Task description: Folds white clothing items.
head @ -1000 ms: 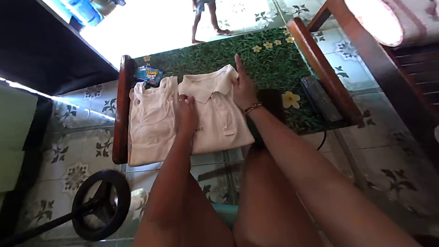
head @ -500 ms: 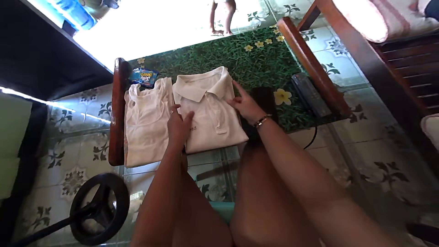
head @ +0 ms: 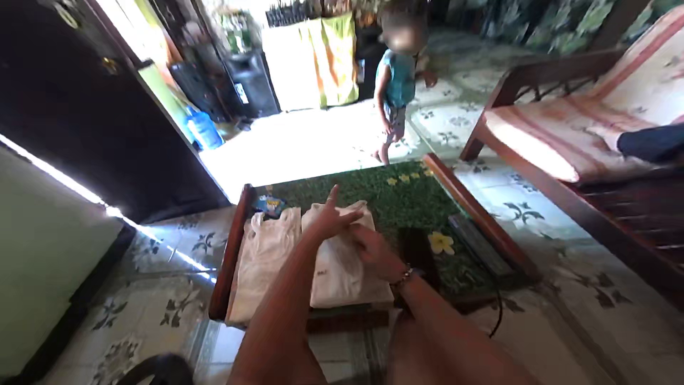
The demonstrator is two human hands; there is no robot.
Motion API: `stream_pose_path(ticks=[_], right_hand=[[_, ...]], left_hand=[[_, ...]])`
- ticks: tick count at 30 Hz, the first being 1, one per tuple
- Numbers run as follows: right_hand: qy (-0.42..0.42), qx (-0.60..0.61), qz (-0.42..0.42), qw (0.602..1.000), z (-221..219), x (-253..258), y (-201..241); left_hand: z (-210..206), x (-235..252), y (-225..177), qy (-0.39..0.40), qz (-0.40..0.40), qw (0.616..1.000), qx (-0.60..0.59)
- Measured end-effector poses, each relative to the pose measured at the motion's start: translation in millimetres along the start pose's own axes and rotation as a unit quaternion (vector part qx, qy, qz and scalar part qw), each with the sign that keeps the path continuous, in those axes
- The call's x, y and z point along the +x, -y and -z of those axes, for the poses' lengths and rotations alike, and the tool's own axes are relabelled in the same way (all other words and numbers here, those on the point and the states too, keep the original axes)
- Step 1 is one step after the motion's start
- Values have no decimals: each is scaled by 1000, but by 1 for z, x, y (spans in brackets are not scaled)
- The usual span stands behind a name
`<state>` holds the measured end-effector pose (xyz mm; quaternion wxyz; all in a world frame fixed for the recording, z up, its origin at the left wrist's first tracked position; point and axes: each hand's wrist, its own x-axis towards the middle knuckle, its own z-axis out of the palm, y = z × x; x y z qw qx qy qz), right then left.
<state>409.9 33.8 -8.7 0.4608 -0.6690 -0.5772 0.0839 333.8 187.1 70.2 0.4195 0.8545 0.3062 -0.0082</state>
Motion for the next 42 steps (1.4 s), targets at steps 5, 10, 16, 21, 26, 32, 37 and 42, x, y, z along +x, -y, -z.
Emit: stream_pose_path(ticks=[5,10,16,21,26,32,37,42], right_hand=[[34,3,185,982,-1,-7,80],[-25,-24,108,994,-27,-45,113],[83,-122,-81,986,-27,-61,78],[-114,-149,91,978,26,-65,115],[-122,-252,250,927,117,-120,162],[321,-180,39,929,105,-239,157],[442,-61,-164,880,73,-299,131],[404,0,-198,893,66,-274,123]], left_hand=[[57,-85,-20,-12,-18,999,44],[94,-199,-37,-291,-144,941,-99],[145,-294,-47,-429,-315,810,-246],[171,-357,-22,-511,-320,743,-291],[135,-416,65,-509,-311,766,-241],[-1,-432,150,-329,21,882,-337],[-78,-424,205,-156,77,722,-670],[-91,-415,179,-162,68,691,-701]])
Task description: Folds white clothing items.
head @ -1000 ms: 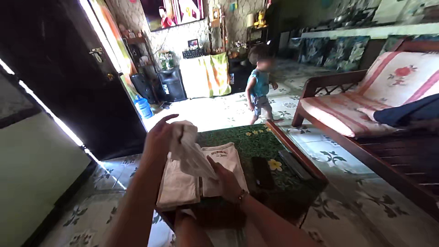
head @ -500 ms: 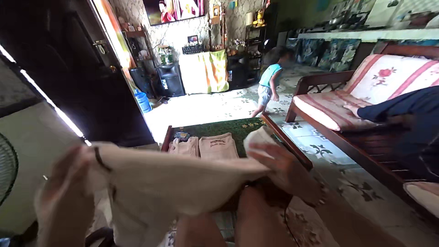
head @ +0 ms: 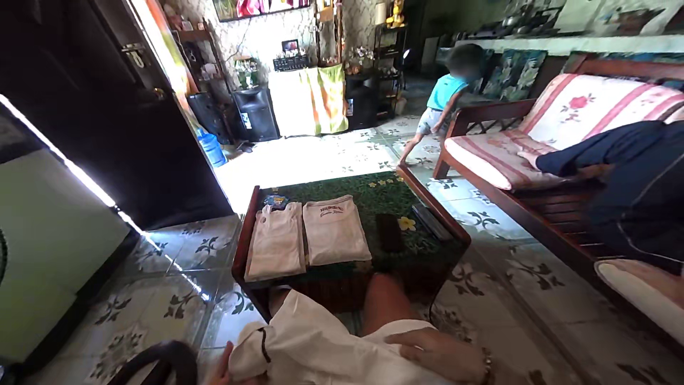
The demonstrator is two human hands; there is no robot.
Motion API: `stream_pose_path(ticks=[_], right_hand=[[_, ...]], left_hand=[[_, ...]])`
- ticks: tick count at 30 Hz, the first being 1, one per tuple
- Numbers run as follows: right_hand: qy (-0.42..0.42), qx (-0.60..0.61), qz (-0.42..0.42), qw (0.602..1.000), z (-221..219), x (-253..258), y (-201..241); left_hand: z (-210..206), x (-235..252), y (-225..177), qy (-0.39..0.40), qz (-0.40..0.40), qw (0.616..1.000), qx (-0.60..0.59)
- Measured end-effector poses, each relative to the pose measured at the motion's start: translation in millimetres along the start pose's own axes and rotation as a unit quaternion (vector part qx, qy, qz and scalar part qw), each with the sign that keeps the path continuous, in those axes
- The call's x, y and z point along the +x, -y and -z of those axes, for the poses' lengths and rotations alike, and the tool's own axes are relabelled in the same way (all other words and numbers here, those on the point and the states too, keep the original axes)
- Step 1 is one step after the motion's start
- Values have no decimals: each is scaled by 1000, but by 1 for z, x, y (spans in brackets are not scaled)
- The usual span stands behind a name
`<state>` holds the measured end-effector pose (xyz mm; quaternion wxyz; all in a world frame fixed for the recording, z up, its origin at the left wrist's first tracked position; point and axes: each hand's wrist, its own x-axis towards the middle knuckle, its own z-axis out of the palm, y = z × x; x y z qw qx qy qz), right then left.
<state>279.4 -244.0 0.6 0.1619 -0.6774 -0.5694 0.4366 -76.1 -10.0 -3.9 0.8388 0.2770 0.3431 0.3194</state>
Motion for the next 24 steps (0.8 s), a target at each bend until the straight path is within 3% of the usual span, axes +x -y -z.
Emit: stream_pose_path(ticks=[6,9,12,16,19,21,22,24], right_hand=[[-46,-36,-45,997,-25,23,-15],[-81,-45,-65,994,-42,15,-14],[-113,-82,-53,989,-54,7,-12],[-87,-72,-68,991,-56,0,-13],[-35,-49,-99,993,-45,-3,-18],[-107,-45,-46,992,-37,-7,-17],[-194,-55,8,979,-34,-8,-19],[-359,-101,96,923,-16,-5,-22]], left_hand=[[-1,-8,24,4,36,995,91],[12,3,35,85,11,978,188],[4,10,35,67,-39,974,213],[-18,18,-9,-72,-115,960,245],[-26,17,-51,-66,-193,940,275],[-29,18,-70,-42,-249,937,240],[-28,21,-77,-24,-270,941,202],[-35,24,-87,-12,-299,939,169]])
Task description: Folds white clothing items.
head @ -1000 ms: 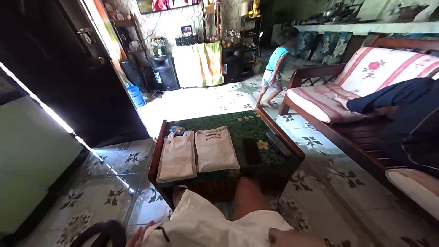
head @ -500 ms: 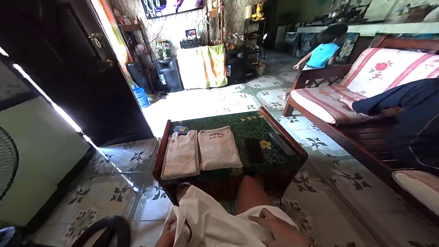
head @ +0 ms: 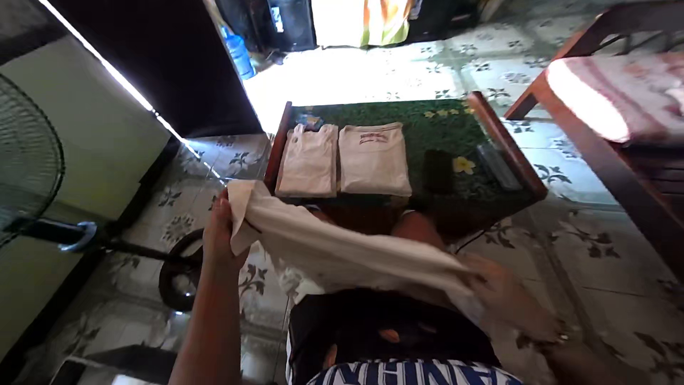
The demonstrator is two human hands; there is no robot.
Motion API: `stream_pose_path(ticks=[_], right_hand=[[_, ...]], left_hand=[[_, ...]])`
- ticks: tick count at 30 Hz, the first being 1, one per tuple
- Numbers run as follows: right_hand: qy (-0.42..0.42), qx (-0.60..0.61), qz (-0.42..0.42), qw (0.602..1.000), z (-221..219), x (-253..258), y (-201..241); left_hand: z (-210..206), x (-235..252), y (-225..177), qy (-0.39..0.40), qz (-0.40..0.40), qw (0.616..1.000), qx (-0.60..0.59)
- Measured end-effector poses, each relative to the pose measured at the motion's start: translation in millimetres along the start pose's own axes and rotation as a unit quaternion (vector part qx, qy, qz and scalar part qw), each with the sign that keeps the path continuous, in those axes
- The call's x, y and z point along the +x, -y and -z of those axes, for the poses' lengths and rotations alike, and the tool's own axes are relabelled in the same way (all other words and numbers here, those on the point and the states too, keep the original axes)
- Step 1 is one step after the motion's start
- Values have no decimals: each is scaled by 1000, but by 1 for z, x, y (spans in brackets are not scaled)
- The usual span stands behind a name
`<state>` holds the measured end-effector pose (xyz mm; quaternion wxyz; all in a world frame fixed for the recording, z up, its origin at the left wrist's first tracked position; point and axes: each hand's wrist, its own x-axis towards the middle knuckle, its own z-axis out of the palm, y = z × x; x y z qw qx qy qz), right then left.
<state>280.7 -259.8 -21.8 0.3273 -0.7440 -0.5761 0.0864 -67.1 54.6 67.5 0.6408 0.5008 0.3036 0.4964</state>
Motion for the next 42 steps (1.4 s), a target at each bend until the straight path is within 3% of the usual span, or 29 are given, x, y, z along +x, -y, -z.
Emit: stream_pose_path(ticks=[2,4,6,8,10,12,15,20,23,25,27,31,33,35,38,42], right_hand=[[-98,3,45,994,24,19,0],[-138,82,88,983,49,37,8],[-66,179,133,973,69,48,10],[75,248,131,957,70,45,8],[191,262,31,946,55,27,-1],[243,185,-107,946,29,15,-14],[205,81,-189,957,-5,12,-28],[233,-23,-187,954,-18,43,-16],[230,-5,-257,938,-30,54,-39],[206,25,-304,930,-41,45,-70],[162,47,-338,926,-46,32,-90],[44,3,-378,925,-62,12,-112],[2,-50,-354,934,-63,8,-112],[27,-92,-351,932,-53,12,-107],[70,-123,-359,923,-42,26,-105],[37,-157,-349,923,-22,42,-93]], left_hand=[[-10,3,-8,-13,-29,999,-7],[-14,8,-19,0,-76,997,14],[-12,14,-30,20,-119,990,75],[-11,9,-36,-9,-97,981,168],[-4,-2,-27,-39,-34,964,260],[6,-12,-4,-68,65,954,284],[45,-25,36,-35,157,958,237],[69,-42,39,68,91,986,119],[68,-47,21,137,89,980,109],[69,-52,9,120,85,968,201],[75,-50,7,69,25,952,296],[132,-28,45,64,-120,952,274],[114,-35,24,90,-75,952,283],[87,-44,3,74,-23,959,273],[79,-43,2,55,-69,976,199],[68,-42,-6,-40,-79,985,145]])
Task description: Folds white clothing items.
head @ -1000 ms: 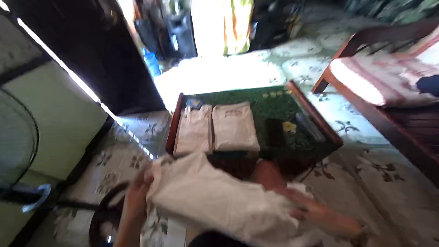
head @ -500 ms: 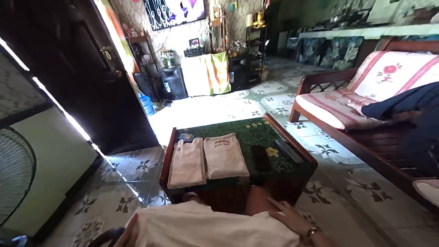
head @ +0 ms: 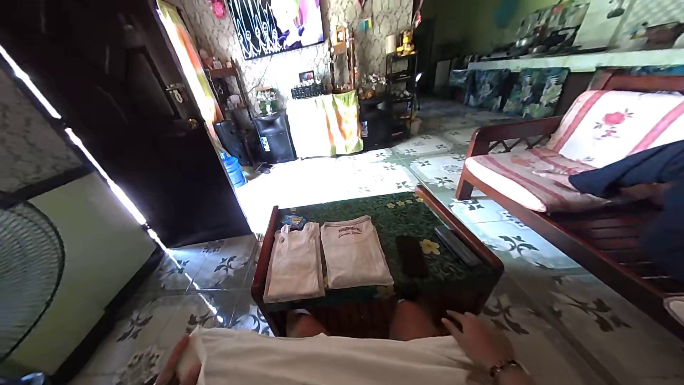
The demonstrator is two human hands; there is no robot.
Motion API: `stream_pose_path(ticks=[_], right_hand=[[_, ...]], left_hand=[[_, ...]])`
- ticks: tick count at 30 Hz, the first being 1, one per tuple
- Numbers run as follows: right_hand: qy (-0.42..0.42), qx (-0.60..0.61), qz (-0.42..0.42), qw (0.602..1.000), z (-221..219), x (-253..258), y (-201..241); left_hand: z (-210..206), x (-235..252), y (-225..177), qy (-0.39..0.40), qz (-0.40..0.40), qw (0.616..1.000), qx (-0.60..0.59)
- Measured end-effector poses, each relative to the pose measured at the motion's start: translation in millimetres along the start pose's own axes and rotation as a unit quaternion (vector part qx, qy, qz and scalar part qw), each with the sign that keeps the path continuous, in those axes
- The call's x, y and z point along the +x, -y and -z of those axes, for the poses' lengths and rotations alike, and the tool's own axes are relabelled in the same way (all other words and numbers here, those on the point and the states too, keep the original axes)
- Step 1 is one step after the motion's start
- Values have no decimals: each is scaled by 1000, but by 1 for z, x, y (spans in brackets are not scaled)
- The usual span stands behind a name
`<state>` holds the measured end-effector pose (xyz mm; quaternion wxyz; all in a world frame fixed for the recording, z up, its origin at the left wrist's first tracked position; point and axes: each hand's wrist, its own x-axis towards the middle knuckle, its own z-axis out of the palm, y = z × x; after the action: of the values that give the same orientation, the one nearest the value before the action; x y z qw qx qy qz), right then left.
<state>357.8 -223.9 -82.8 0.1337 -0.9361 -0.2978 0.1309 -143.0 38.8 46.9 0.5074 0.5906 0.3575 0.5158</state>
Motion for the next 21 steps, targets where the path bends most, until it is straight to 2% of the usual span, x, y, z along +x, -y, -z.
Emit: stream_pose_path(ticks=[3,5,6,8,11,13,15,16,18,21], right_hand=[[-134,24,15,991,12,9,-1],[-203,35,11,979,20,17,-7],[-204,32,2,978,25,20,-9],[-157,29,7,987,37,20,-5],[-120,142,177,966,46,-10,40],[-27,260,328,908,53,-54,95],[77,359,460,808,54,-96,148],[100,375,497,776,54,-110,168],[85,389,510,762,48,-125,195],[64,447,451,770,37,-131,206]], left_hand=[[-9,1,-11,-55,-19,998,22],[-8,2,-15,-44,-47,998,24],[-7,2,-17,-18,-57,998,17],[-7,1,-25,45,-71,996,-2],[-24,-4,-38,169,-79,982,-37],[-57,-17,-40,258,-41,963,-61],[-98,-38,-39,351,7,933,-75],[-117,-49,-38,388,18,918,-81],[-141,-65,-30,433,4,898,-76],[-151,-69,-19,419,-33,906,-45]])
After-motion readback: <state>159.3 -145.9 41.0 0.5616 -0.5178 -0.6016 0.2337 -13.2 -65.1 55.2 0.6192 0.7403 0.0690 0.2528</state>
